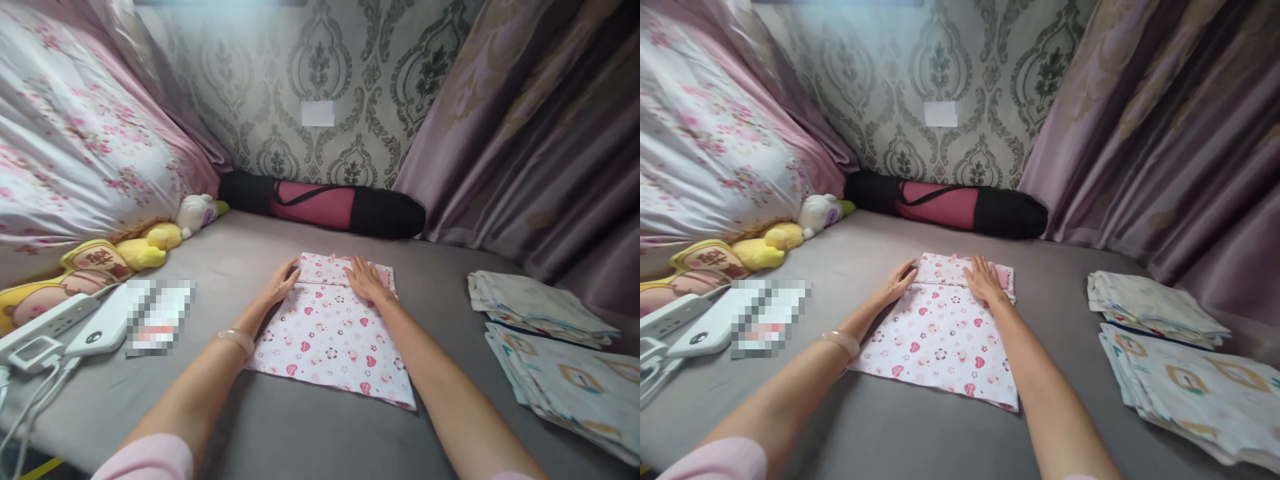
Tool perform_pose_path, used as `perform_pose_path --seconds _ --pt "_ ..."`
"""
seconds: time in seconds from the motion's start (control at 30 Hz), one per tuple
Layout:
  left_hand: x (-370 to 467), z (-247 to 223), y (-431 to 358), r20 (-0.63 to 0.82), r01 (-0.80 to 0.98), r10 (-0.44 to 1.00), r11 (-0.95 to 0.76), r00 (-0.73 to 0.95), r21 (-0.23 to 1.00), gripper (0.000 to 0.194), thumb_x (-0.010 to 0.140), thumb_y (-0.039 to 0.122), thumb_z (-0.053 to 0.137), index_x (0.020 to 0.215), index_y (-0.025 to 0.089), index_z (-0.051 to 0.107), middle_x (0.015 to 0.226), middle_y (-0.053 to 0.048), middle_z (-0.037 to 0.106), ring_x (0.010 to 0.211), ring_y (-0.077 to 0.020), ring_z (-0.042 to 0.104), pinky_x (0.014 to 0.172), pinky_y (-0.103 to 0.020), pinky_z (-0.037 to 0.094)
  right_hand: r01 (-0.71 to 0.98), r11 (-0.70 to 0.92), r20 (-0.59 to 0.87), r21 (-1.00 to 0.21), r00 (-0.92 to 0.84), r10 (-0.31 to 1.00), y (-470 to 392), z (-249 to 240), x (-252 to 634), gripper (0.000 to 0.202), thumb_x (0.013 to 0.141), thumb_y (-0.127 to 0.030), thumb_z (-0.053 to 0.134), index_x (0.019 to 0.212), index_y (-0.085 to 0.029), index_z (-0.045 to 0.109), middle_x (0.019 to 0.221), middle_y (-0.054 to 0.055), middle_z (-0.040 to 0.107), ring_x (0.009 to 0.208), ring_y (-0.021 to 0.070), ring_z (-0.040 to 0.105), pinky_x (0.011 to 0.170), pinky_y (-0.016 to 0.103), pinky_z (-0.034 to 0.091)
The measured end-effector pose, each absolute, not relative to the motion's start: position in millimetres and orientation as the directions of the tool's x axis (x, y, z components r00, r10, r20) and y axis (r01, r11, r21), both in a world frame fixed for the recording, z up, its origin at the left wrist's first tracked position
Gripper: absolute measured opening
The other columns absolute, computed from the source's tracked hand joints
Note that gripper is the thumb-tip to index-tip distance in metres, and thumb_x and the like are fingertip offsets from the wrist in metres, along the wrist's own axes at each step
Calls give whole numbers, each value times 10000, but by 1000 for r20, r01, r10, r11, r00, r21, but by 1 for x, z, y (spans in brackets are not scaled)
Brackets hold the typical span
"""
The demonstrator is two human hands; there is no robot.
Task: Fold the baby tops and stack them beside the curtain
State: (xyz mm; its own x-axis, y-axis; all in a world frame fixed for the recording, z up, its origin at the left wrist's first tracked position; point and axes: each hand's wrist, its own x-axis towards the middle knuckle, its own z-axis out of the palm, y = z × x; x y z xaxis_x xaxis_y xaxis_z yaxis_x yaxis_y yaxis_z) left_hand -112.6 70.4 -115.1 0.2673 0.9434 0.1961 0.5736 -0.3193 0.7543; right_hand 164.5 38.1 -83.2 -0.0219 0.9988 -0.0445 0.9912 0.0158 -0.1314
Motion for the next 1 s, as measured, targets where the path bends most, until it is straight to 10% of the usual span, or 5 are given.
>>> perform_pose_path --seconds 1.0 --pt "-113 -118 74 224 462 944 -314 240 829 544 874 281 441 1397 139 486 1441 -121 516 1315 -234 490 1142 -396 348 953 230 46 -196 -225 973 76 -82 40 605 989 -347 178 1536 -100 254 1618 87 182 1494 217 101 1197 462 26"
